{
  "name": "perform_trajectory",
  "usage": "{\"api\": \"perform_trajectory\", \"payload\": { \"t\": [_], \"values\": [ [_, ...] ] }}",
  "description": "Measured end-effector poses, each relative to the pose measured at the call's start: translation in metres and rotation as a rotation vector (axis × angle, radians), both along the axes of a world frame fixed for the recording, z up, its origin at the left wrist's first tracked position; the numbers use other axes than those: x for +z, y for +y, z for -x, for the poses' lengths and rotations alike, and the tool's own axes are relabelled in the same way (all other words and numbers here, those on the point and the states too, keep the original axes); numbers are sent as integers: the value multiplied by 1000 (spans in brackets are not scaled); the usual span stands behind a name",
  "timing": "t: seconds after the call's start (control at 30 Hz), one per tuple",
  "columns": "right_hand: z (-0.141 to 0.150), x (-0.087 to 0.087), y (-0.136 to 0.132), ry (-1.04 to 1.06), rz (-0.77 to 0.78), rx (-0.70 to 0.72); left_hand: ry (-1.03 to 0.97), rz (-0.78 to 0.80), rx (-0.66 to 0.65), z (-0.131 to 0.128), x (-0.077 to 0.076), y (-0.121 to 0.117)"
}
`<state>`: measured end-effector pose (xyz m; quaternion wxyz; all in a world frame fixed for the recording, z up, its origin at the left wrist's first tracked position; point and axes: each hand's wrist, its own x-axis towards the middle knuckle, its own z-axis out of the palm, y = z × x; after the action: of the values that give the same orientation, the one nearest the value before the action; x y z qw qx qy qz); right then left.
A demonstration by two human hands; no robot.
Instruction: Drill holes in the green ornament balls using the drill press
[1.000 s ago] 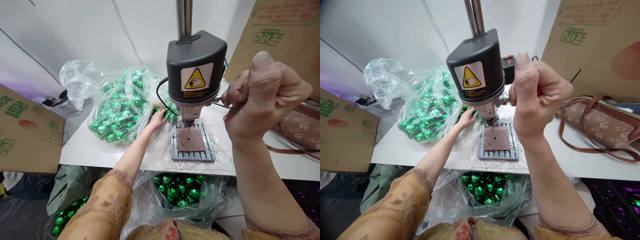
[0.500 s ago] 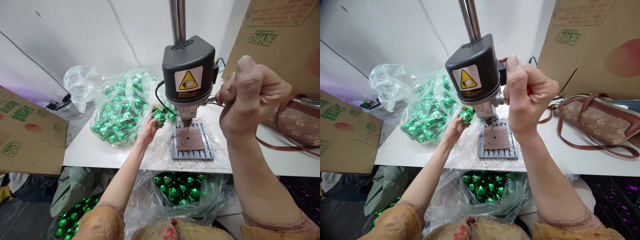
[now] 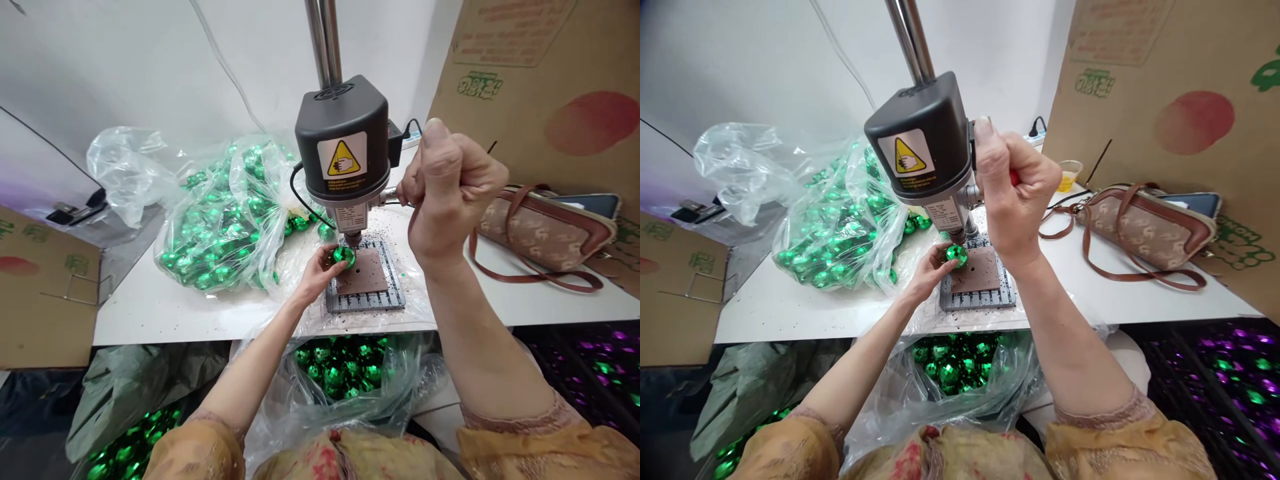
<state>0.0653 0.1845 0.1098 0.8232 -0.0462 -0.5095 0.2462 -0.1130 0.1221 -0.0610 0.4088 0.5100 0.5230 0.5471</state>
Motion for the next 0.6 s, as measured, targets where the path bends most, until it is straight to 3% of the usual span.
{"api": "perform_trajectory", "payload": {
  "t": [0.3, 0.43, 0.6],
  "values": [
    [1, -2, 1, -4, 9, -25, 171, 38, -11, -7, -1, 1],
    [1, -1, 0, -8, 2, -2, 252, -25, 13, -18, 0, 0],
    [-1, -1, -3, -66, 78, -78, 290, -83, 22, -28, -5, -3]
  ]
}}
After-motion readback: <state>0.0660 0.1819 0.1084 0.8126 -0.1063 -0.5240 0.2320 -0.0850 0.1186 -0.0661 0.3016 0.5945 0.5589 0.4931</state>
